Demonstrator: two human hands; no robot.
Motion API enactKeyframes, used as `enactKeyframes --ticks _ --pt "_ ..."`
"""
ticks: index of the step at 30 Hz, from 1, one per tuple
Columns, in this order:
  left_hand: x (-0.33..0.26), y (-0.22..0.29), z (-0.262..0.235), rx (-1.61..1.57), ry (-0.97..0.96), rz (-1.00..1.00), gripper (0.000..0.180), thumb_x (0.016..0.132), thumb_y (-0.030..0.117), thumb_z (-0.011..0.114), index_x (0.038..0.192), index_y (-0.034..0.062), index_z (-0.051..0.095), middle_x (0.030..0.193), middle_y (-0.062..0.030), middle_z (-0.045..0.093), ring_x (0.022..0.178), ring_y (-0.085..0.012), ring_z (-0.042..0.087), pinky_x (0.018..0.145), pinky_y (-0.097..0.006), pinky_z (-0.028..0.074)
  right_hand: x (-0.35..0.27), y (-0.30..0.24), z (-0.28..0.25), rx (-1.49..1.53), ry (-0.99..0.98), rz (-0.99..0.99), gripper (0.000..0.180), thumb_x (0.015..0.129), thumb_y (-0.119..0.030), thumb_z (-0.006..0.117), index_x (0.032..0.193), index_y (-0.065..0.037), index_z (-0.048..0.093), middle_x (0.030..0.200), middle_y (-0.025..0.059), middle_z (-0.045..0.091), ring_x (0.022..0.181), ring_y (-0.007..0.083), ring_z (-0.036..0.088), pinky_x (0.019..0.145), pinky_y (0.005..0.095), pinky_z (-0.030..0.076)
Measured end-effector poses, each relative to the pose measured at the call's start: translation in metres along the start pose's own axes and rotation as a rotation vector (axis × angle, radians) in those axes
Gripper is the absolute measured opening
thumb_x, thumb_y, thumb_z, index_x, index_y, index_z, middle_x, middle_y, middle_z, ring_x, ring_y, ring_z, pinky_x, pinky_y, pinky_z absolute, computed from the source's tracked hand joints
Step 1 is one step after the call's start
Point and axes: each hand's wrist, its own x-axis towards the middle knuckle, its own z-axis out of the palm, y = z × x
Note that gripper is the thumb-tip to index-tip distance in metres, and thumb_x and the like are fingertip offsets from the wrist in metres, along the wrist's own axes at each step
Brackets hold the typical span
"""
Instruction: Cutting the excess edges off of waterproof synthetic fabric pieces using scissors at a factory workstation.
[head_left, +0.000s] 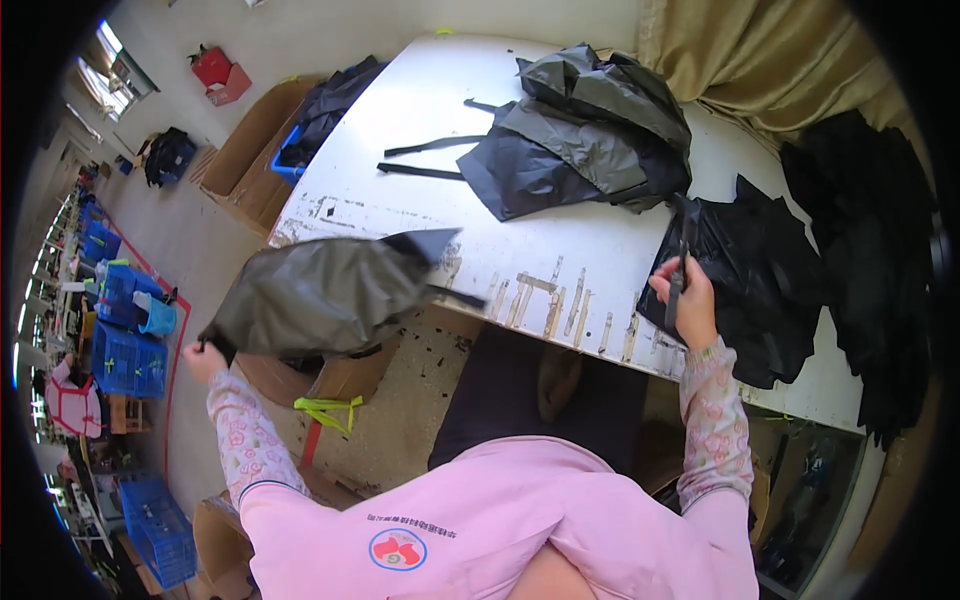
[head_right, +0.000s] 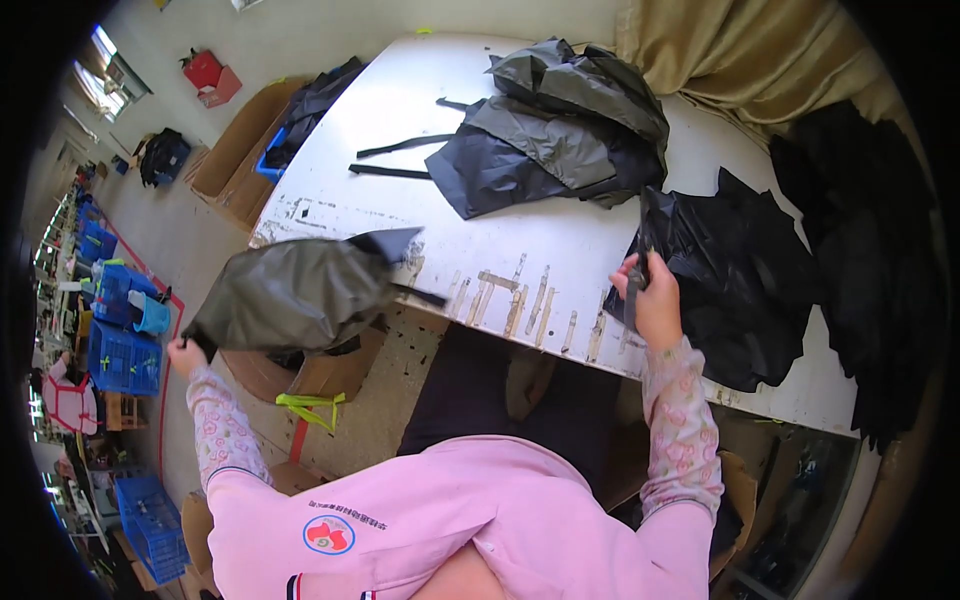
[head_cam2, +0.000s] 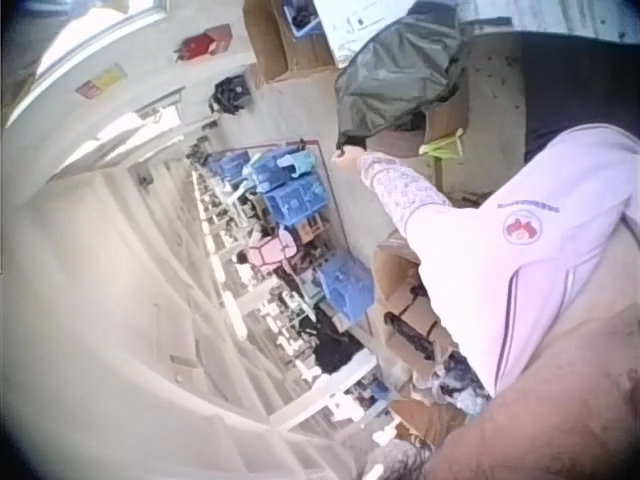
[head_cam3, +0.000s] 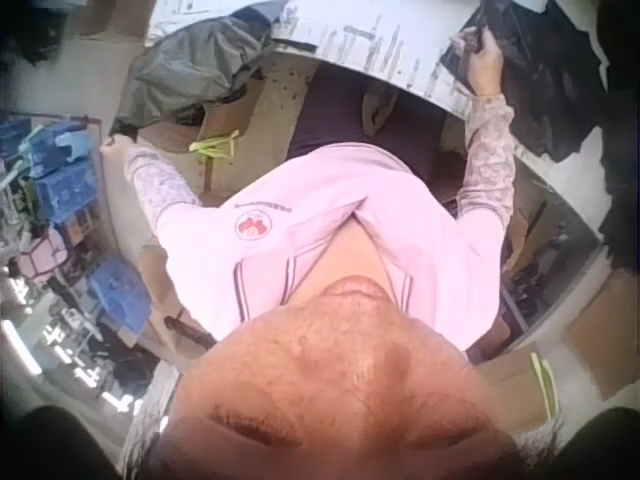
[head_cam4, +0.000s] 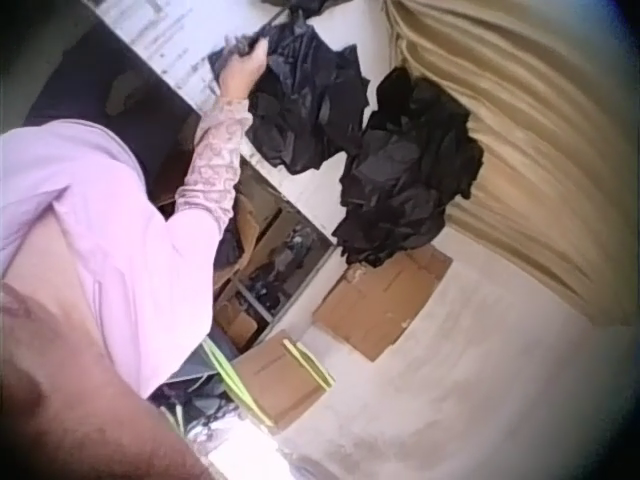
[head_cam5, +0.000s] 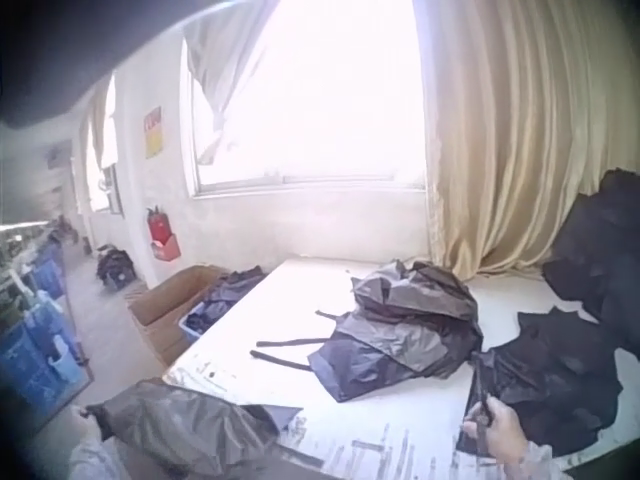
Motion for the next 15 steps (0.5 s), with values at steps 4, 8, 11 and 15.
enactKeyframes --ticks 4,8,11,15 --pt "0.019 -0.097 -0.028 0.289 -0.204 -0.19 0.023 0.073 0.011 0.069 0.092 0.0027 0.059 0.09 -0.0186 0.066 0.086 -0.0348 0.065 0.079 -0.042 0.05 0.111 0.035 0.004 -0.345 0.391 -0.221 0.039 0.076 -0.02 0.08 0.101 -0.003 0.056 0.089 0.0171 0.068 0.083 0.0396 0.065 0.072 0.0435 0.049" --pt "-0.06 -0.063 0.005 0.271 -0.845 -0.343 0.046 0.069 0.017 0.085 0.104 0.0019 0.06 0.1 -0.0152 0.067 0.091 -0.0262 0.063 0.084 -0.038 0.05 0.19 0.028 -0.013 -0.502 0.501 0.007 0.032 0.078 -0.016 0.074 0.098 -0.007 0.052 0.096 0.0183 0.067 0.093 0.0386 0.064 0.078 0.0453 0.049" --pt "-0.048 -0.045 0.022 -0.05 -0.692 -0.068 0.04 0.071 0.014 0.083 0.102 0.002 0.061 0.097 -0.0127 0.066 0.089 -0.026 0.062 0.081 -0.038 0.051 0.239 0.046 -0.007 -0.557 0.507 0.053 0.028 0.079 -0.011 0.07 0.1 -0.011 0.052 0.098 0.0149 0.066 0.096 0.0366 0.064 0.08 0.0458 0.049" --pt "-0.062 0.098 0.059 -0.597 -0.792 0.183 0.013 0.085 0.007 0.068 0.096 0.003 0.062 0.087 -0.0047 0.063 0.078 -0.0122 0.06 0.071 -0.025 0.049 0.265 0.057 0.008 -0.582 0.434 0.09 0.029 0.078 -0.01 0.071 0.101 -0.01 0.053 0.098 0.014 0.067 0.096 0.0371 0.064 0.079 0.0471 0.049"
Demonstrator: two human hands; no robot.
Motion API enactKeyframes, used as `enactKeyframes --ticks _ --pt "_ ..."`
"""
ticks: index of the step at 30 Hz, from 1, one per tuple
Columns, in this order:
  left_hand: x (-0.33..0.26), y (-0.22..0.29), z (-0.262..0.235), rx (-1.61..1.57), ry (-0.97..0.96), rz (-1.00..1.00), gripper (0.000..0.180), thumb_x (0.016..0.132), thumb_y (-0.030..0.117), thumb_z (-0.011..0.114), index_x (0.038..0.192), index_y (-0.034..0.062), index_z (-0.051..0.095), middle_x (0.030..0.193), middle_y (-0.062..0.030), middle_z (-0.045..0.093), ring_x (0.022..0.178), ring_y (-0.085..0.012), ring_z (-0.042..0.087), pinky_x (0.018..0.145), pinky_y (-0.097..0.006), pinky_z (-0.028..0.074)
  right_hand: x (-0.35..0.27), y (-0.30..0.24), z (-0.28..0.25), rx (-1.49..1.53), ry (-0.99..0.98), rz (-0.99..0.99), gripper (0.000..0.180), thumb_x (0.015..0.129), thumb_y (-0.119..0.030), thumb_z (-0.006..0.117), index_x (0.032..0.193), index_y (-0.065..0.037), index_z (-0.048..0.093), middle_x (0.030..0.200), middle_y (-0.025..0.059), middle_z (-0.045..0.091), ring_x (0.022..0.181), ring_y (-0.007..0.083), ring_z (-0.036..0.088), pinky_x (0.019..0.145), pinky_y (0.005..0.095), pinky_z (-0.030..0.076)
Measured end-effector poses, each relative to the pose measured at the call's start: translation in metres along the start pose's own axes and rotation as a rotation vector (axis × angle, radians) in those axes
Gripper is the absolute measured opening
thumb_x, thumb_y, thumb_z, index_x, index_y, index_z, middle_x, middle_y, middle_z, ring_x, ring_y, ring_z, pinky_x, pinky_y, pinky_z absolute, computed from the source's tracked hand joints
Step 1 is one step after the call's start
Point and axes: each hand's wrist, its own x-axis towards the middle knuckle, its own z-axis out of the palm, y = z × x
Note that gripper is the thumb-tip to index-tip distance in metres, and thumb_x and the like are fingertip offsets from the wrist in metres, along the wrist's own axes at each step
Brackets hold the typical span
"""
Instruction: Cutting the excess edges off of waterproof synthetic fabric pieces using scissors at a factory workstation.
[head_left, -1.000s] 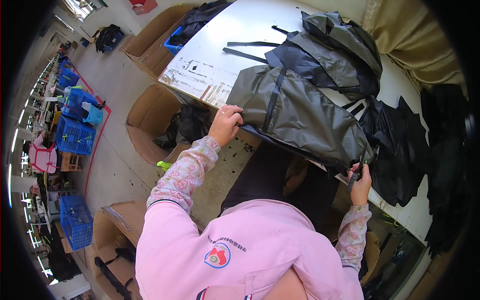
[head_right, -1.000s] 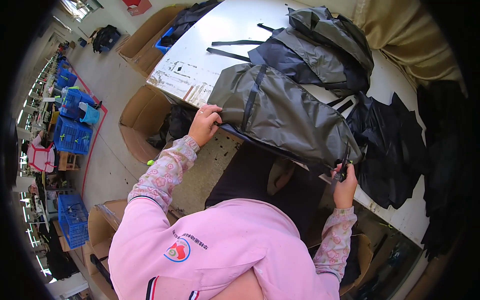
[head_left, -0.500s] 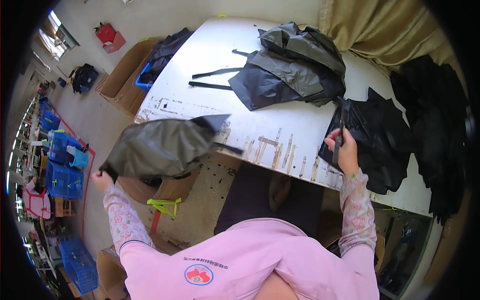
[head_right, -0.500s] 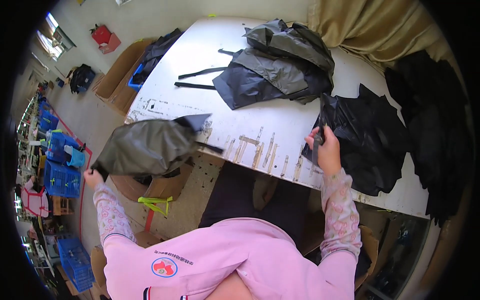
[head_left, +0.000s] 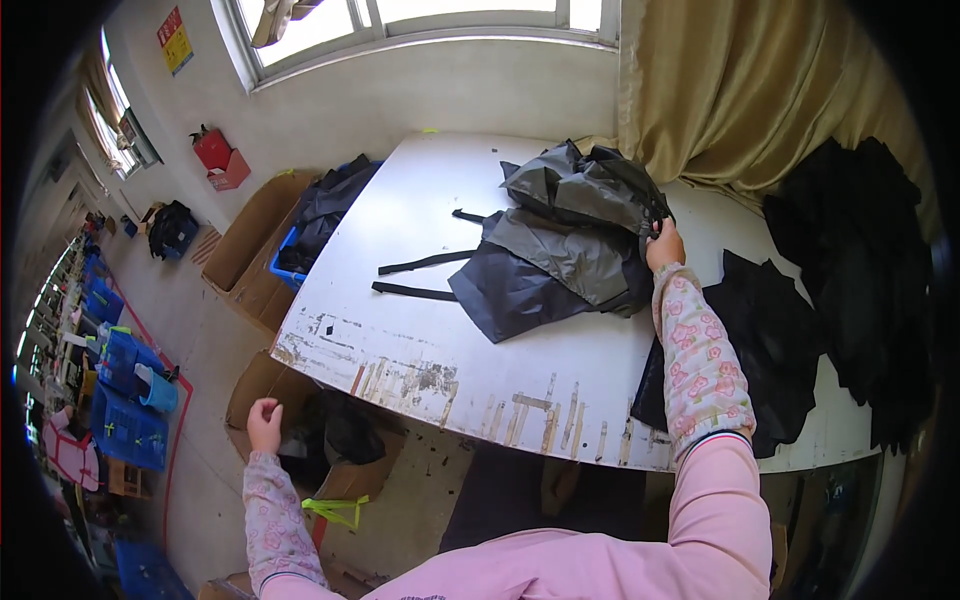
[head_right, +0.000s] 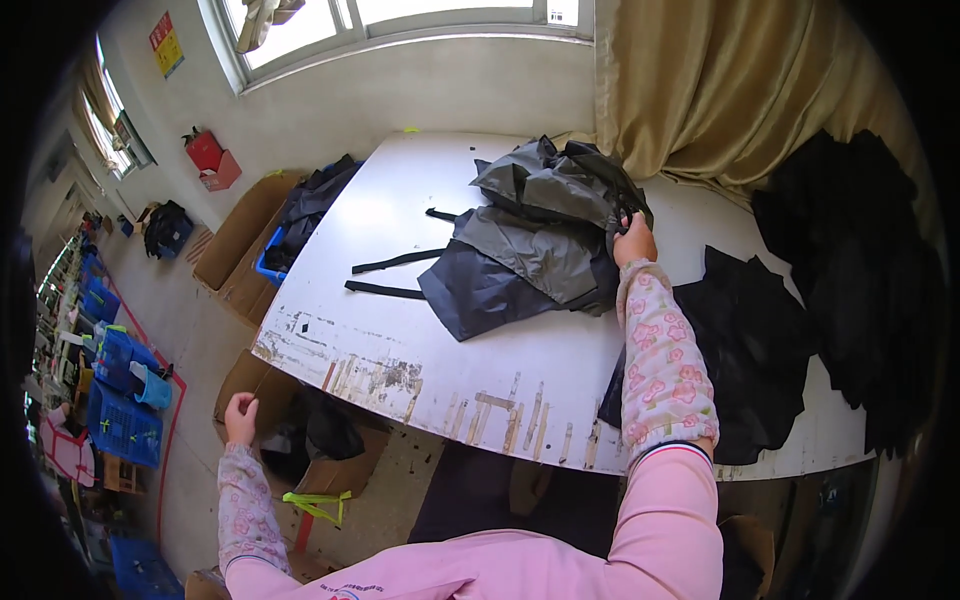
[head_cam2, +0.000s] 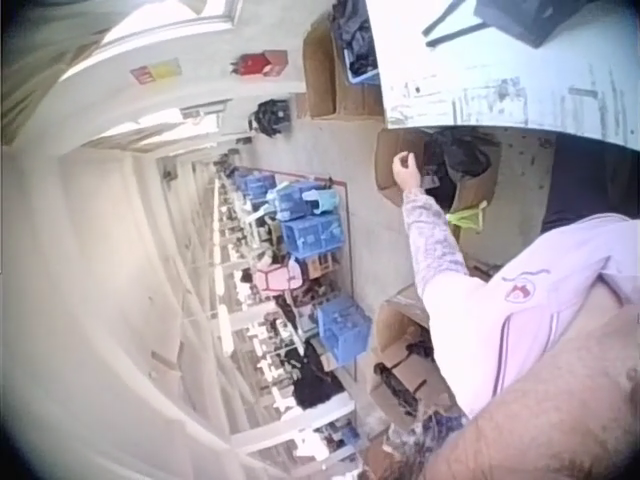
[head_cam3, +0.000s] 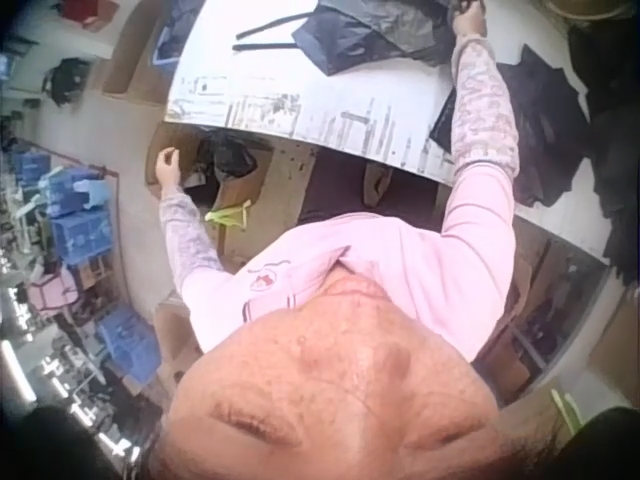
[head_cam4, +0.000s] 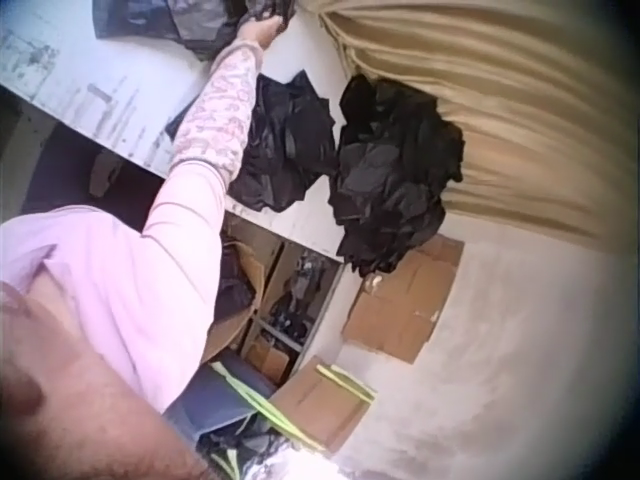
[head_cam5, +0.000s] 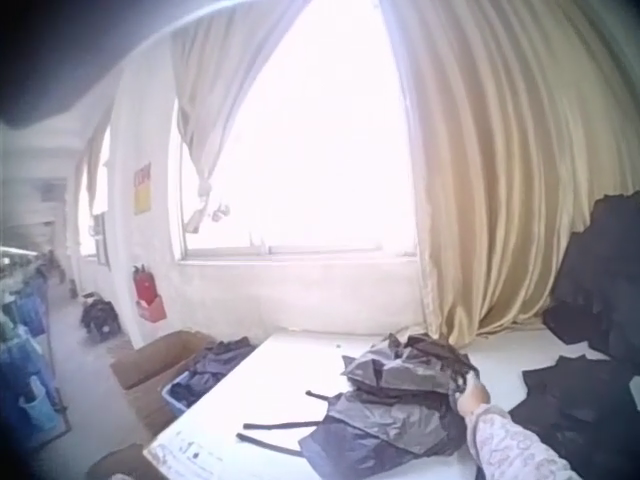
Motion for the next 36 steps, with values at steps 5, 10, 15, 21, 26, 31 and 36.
enactKeyframes --ticks 5,10,15,21,26,31,36 --pt "0.014 0.216 0.112 -0.549 -0.389 -0.09 0.018 0.093 0.014 0.063 0.107 0.002 0.061 0.091 -0.0035 0.065 0.081 -0.0119 0.063 0.072 -0.024 0.05 -0.095 -0.083 -0.064 0.532 -0.244 -0.327 0.029 0.074 -0.005 0.076 0.092 -0.002 0.053 0.078 0.0117 0.061 0.069 0.0242 0.058 0.068 0.034 0.046" --pt "0.016 0.312 0.216 -0.649 -0.483 0.068 0.062 0.089 0.031 0.068 0.138 0.0059 0.038 0.134 -0.013 0.045 0.116 -0.0209 0.05 0.098 -0.036 0.042 -0.224 -0.076 -0.164 0.64 -0.9 -0.367 0.023 0.078 0.0 0.073 0.092 -0.002 0.055 0.081 0.0048 0.059 0.076 0.0107 0.055 0.07 0.0274 0.047" --pt "-0.005 0.34 0.282 -0.341 -0.417 0.579 0.096 0.075 0.046 0.079 0.144 0.0014 0.03 0.141 -0.0227 0.04 0.13 -0.0351 0.041 0.11 -0.04 0.03 -0.303 -0.025 -0.214 0.529 -1.156 -0.324 0.029 0.073 0.003 0.074 0.093 0.001 0.053 0.083 0.0122 0.065 0.077 0.0226 0.066 0.07 0.0333 0.05" --pt "-0.062 0.345 0.328 0.071 -0.69 0.595 0.066 0.075 0.047 0.076 0.123 0.0065 0.054 0.104 -0.0175 0.065 0.1 -0.0346 0.061 0.088 -0.04 0.046 -0.349 0.02 -0.246 0.504 -1.122 -0.188 0.037 0.072 -0.005 0.082 0.094 0.0 0.054 0.086 0.0104 0.067 0.08 0.019 0.065 0.071 0.0309 0.05" --pt "-0.037 0.349 0.266 -0.847 -0.483 0.104 0.018 0.088 0.013 0.068 0.102 0.0015 0.064 0.089 -0.0066 0.068 0.08 -0.0119 0.06 0.073 -0.026 0.048 -0.327 0.054 -0.321 0.007 -0.437 -0.249 0.033 0.067 0.006 0.064 0.097 -0.001 0.054 0.084 0.016 0.063 0.081 0.0392 0.061 0.069 0.0397 0.047" --pt "-0.073 0.348 0.161 -0.853 -0.497 0.195 0.021 0.091 0.007 0.063 0.111 -0.0004 0.062 0.101 -0.0029 0.067 0.089 -0.0079 0.059 0.082 -0.021 0.045 -0.331 0.071 -0.349 0.221 -0.36 -0.092 0.032 0.068 0.013 0.061 0.096 0.002 0.052 0.082 0.0162 0.058 0.076 0.034 0.059 0.068 0.0379 0.048" --pt "-0.086 0.261 0.124 -0.048 -0.89 0.017 0.033 0.087 0.02 0.072 0.112 0.0012 0.061 0.091 -0.0012 0.064 0.085 -0.0084 0.057 0.081 -0.022 0.045 -0.337 0.083 -0.32 0.305 -0.987 -0.023 0.022 0.071 0.006 0.072 0.087 0.001 0.058 0.079 0.0037 0.06 0.076 0.0119 0.058 0.07 0.0293 0.051"
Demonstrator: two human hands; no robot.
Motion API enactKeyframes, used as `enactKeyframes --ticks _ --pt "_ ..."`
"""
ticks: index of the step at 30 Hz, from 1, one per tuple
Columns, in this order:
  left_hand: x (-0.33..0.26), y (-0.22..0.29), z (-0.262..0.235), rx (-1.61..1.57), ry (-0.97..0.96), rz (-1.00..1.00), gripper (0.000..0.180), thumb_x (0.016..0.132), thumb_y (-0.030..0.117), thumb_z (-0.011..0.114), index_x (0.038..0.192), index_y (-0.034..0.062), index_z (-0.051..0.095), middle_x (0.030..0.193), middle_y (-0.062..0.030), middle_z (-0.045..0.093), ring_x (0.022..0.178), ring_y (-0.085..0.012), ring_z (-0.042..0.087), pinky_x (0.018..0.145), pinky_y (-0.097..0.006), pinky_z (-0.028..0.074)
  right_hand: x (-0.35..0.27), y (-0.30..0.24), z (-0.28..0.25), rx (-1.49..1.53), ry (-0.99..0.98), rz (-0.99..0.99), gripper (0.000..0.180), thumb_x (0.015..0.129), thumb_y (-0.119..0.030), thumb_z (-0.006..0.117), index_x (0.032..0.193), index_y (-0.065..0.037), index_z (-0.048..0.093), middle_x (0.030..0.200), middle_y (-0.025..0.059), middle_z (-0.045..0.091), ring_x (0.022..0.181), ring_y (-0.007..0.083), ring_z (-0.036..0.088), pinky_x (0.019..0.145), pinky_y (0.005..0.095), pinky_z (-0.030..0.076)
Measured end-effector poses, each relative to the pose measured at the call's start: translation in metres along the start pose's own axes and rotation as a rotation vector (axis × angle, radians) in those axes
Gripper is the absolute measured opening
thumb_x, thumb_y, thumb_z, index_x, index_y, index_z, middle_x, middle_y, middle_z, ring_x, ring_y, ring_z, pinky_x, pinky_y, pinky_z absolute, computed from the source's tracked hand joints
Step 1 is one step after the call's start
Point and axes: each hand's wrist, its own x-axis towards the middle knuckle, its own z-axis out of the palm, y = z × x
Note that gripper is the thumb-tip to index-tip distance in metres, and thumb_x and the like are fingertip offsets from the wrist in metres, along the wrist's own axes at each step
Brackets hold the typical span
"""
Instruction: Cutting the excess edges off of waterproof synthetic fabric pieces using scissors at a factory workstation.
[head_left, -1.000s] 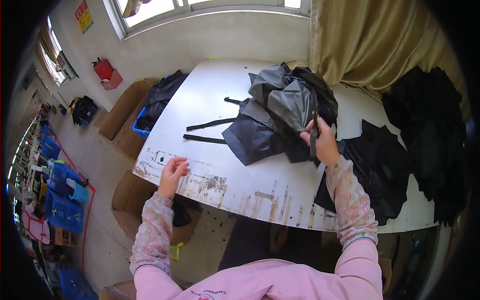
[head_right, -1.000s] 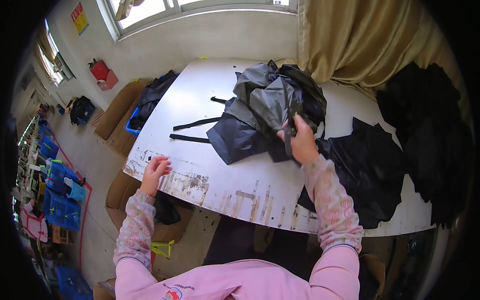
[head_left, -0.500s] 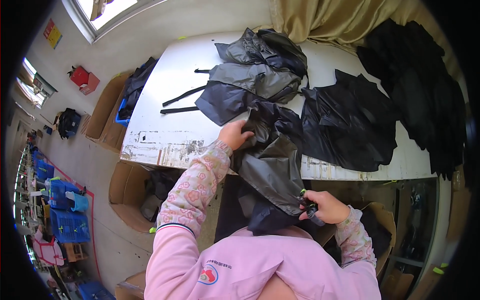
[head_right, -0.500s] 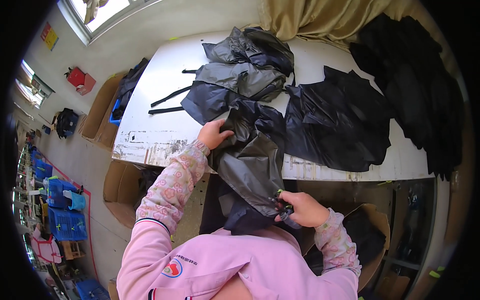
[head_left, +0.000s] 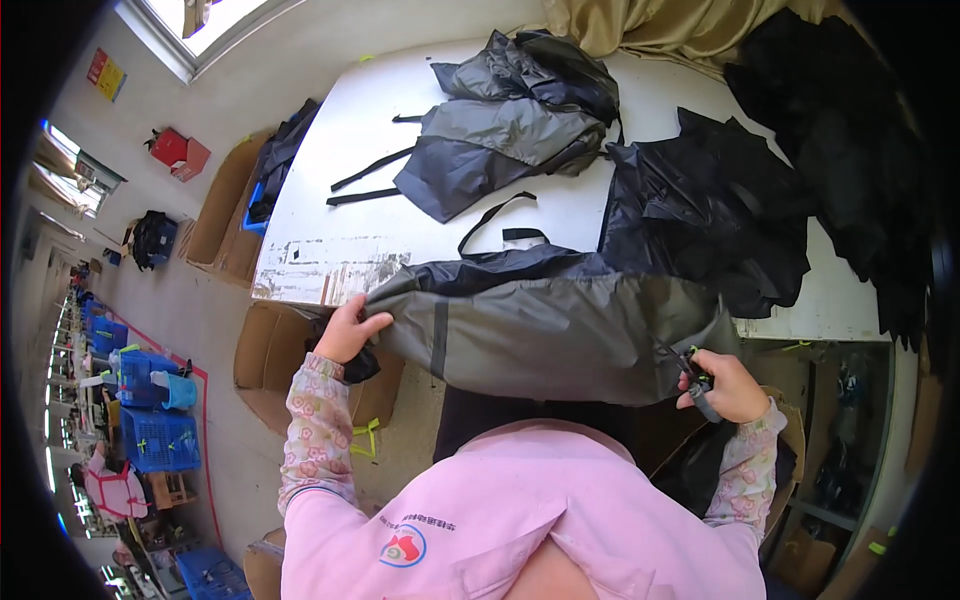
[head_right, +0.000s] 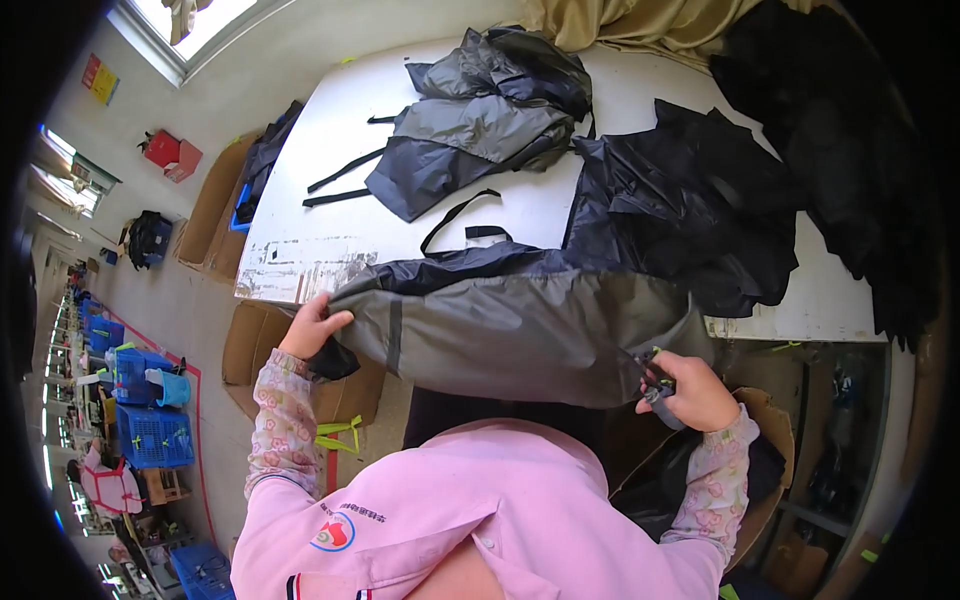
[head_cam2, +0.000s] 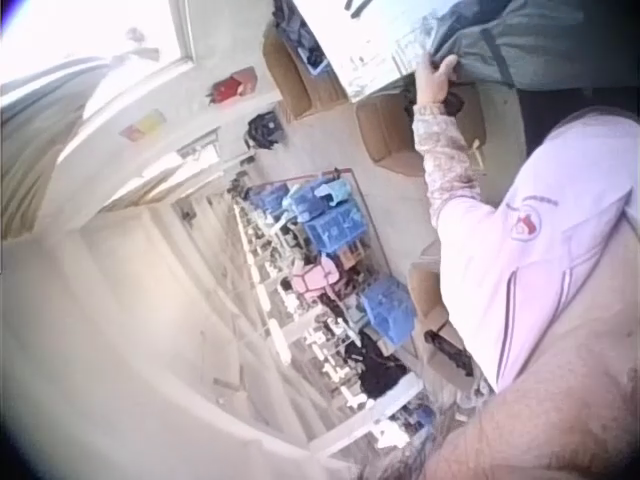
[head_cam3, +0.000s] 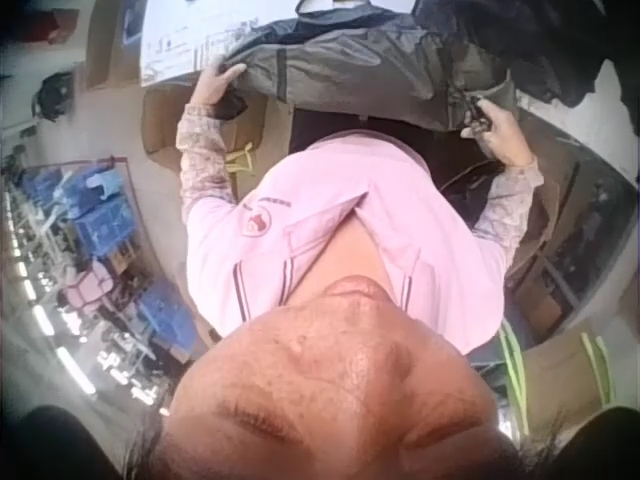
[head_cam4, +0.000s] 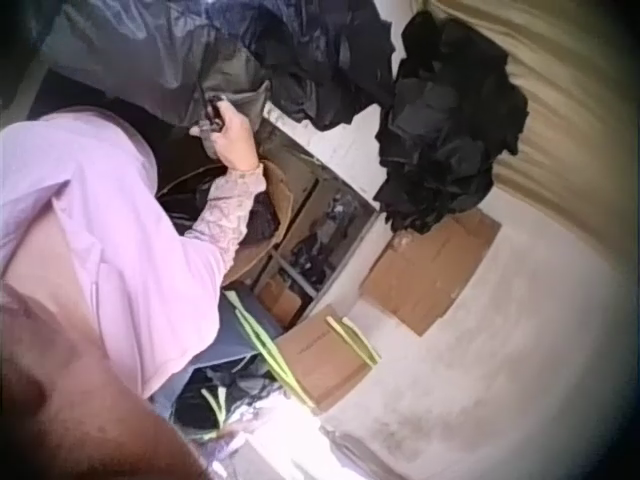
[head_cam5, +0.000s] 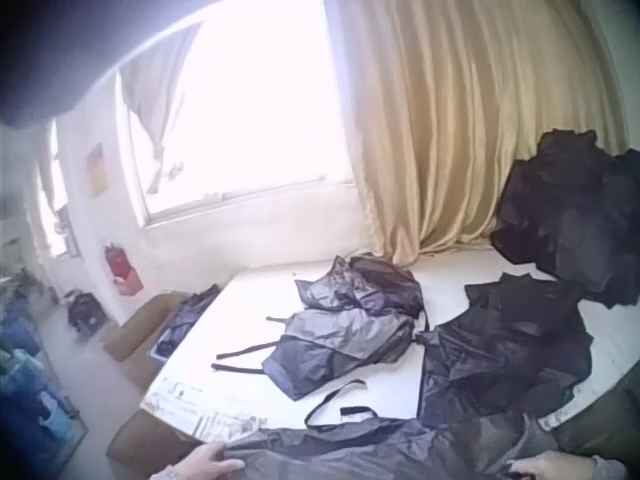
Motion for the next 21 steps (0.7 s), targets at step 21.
enactKeyframes --ticks 21 --pt "0.004 -0.007 0.113 0.601 -0.556 0.369 0.036 0.077 0.021 0.076 0.105 0.0065 0.059 0.098 -0.0124 0.058 0.092 -0.0332 0.061 0.079 -0.04 0.051 0.076 0.089 0.059 0.009 0.332 -0.038 0.034 0.072 0.003 0.069 0.104 -0.001 0.058 0.092 0.0128 0.068 0.088 0.03 0.066 0.078 0.0332 0.049"
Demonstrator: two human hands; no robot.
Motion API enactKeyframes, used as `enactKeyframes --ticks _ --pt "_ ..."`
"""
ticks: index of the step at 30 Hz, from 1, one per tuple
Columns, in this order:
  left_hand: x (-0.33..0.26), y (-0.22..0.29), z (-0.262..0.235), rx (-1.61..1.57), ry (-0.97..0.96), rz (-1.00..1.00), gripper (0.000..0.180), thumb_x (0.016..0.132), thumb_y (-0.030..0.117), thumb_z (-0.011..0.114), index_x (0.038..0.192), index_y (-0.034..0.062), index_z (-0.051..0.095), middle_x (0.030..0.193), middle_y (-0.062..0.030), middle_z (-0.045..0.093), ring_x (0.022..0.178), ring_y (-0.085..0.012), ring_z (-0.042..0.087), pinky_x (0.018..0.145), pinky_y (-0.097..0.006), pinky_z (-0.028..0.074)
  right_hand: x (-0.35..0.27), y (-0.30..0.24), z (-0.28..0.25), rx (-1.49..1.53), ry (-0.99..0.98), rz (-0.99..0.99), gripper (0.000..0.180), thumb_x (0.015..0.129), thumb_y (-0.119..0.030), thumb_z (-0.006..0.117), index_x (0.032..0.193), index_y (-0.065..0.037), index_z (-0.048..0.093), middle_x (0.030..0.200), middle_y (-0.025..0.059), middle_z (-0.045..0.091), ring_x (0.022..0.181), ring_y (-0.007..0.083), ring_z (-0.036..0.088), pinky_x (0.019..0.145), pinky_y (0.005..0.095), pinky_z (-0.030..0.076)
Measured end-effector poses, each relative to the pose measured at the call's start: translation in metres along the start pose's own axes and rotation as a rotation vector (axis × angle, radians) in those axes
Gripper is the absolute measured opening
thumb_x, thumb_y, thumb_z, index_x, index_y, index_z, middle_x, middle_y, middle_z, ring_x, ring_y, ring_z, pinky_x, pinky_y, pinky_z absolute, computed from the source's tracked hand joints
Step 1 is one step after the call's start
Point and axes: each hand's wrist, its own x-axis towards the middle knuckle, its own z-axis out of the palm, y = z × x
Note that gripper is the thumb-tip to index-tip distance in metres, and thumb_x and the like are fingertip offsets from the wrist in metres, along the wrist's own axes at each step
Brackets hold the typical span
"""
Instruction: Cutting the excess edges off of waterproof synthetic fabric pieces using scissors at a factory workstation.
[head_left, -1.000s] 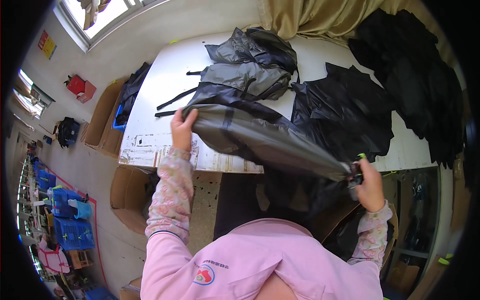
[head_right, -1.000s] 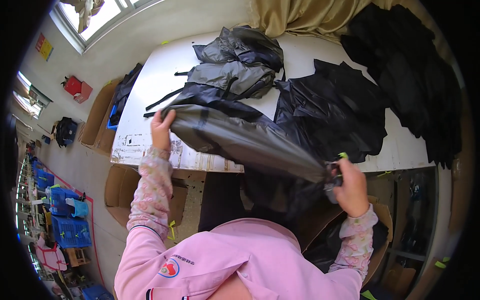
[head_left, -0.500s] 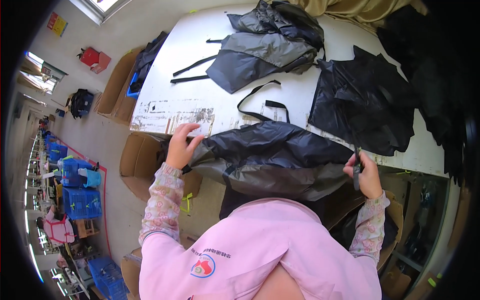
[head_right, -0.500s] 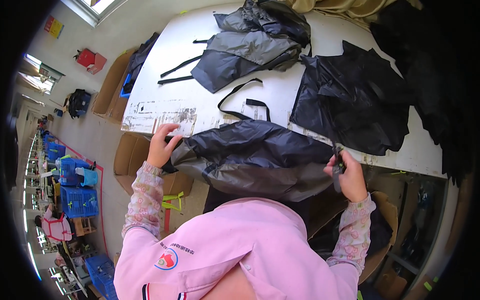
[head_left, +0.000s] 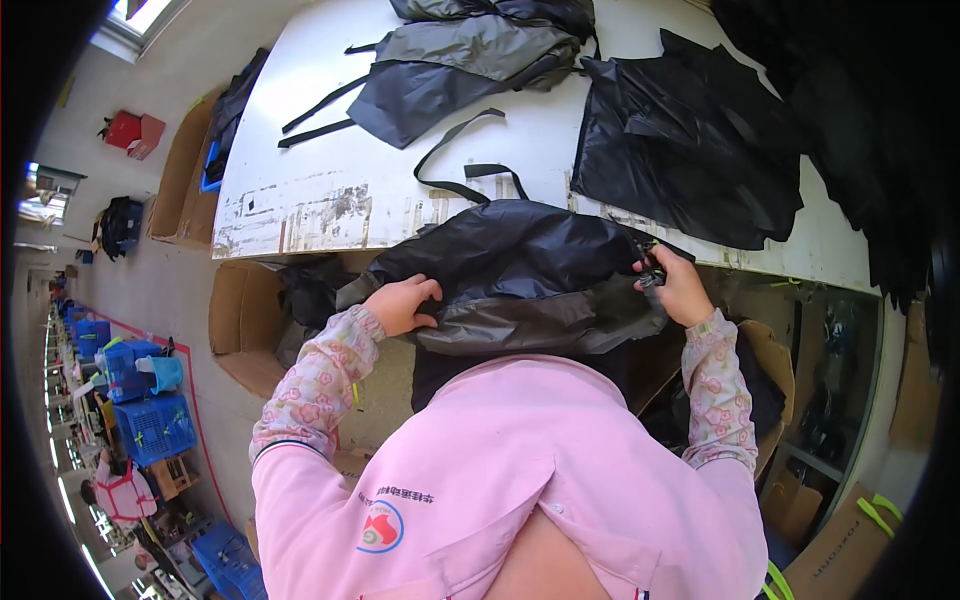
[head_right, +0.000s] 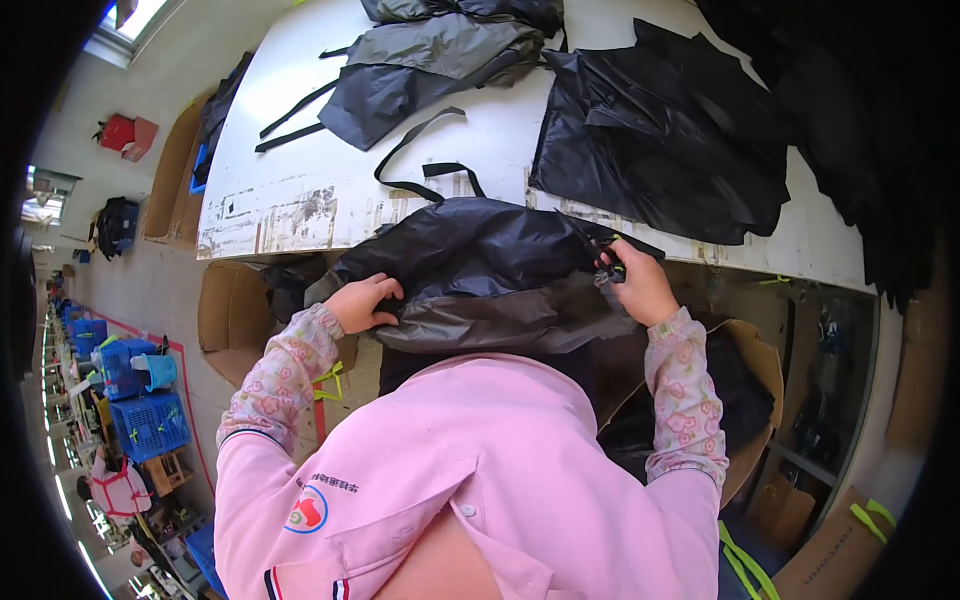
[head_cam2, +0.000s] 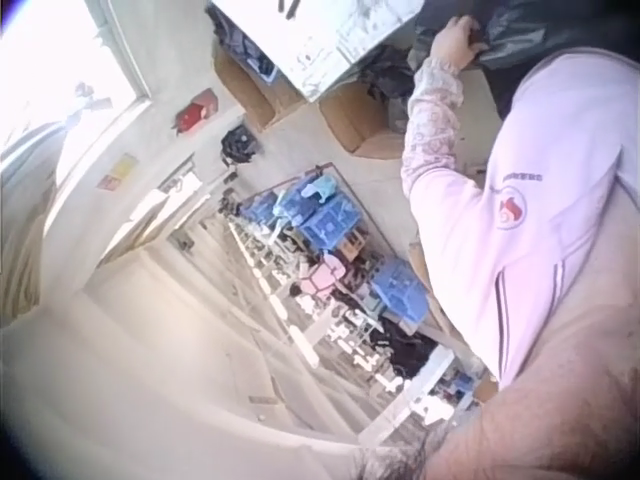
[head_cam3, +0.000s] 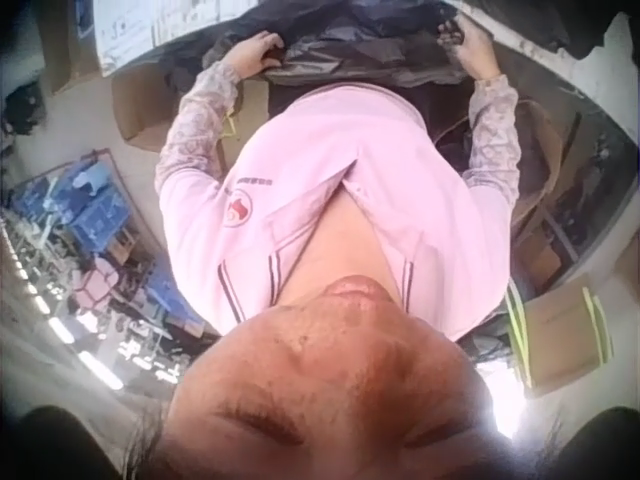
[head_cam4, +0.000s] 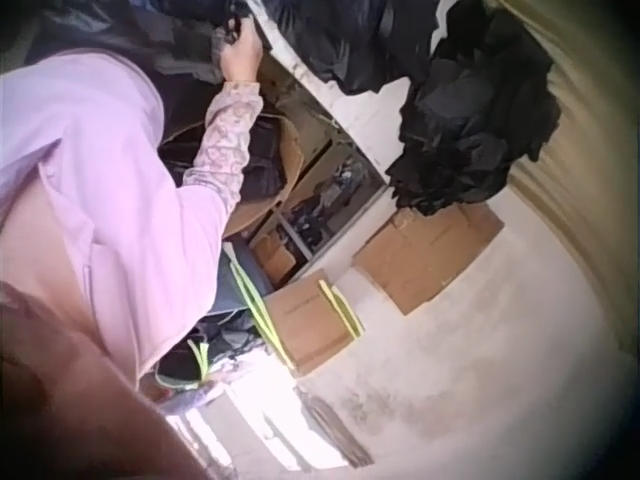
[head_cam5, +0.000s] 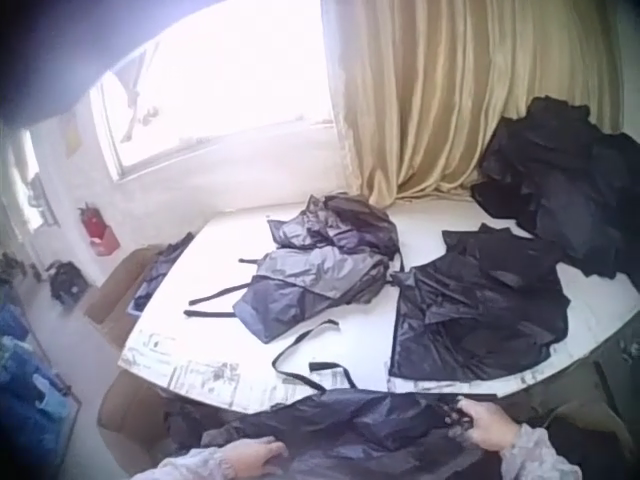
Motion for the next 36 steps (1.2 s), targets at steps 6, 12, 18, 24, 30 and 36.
enactKeyframes --ticks 6,12,18,24,30,36 --pt "0.0 -0.008 0.015 0.082 0.142 0.101 0.034 0.07 0.017 0.079 0.096 0.01 0.059 0.097 -0.0082 0.059 0.094 -0.0307 0.058 0.083 -0.041 0.044 -0.011 -0.025 0.007 0.177 0.005 -0.078 0.032 0.073 -0.004 0.077 0.098 -0.001 0.058 0.087 0.0152 0.067 0.083 0.0302 0.066 0.072 0.0317 0.05" --pt "-0.001 -0.014 0.038 0.034 0.351 0.148 0.03 0.069 0.014 0.079 0.089 0.009 0.058 0.091 -0.0086 0.058 0.09 -0.0317 0.054 0.08 -0.04 0.043 -0.001 -0.019 0.047 -0.17 -0.015 -0.206 0.025 0.073 0.001 0.07 0.096 -0.002 0.059 0.088 0.0139 0.067 0.086 0.0306 0.065 0.076 0.0337 0.049" --pt "-0.008 -0.017 0.034 -0.048 0.315 0.131 0.025 0.071 0.006 0.076 0.085 0.0063 0.055 0.089 -0.0106 0.057 0.086 -0.0314 0.054 0.078 -0.039 0.043 -0.003 -0.02 0.049 0.001 0.055 -0.143 0.023 0.073 0.005 0.062 0.094 -0.002 0.056 0.084 0.0123 0.066 0.079 0.0306 0.064 0.071 0.0356 0.049" --pt "-0.031 -0.01 -0.032 -0.592 0.487 0.101 0.016 0.088 0.004 0.065 0.088 0.0048 0.049 0.077 0.0005 0.047 0.071 -0.0083 0.044 0.065 -0.023 0.039 0.0 -0.062 -0.015 0.335 -0.177 0.031 0.013 0.081 -0.002 0.066 0.086 -0.004 0.054 0.074 -0.0021 0.054 0.064 0.004 0.05 0.059 0.0205 0.041" --pt "-0.013 -0.007 -0.086 -0.822 0.358 0.007 0.011 0.089 0.004 0.066 0.093 0.0044 0.056 0.075 0.0071 0.048 0.067 -0.0025 0.043 0.061 -0.02 0.036 0.028 -0.06 -0.029 0.29 -0.187 -0.091 0.017 0.081 -0.003 0.069 0.089 -0.003 0.054 0.077 -0.0025 0.056 0.069 0.0033 0.051 0.064 0.0189 0.043" --pt "-0.004 -0.013 -0.087 -0.838 0.106 0.099 0.018 0.081 0.006 0.076 0.089 0.0046 0.059 0.079 0.0051 0.06 0.072 -0.0033 0.054 0.066 -0.02 0.042 0.041 -0.038 -0.036 0.226 -0.197 -0.023 0.019 0.08 -0.008 0.071 0.091 -0.005 0.055 0.08 -0.0011 0.058 0.073 0.0052 0.054 0.068 0.0212 0.044"
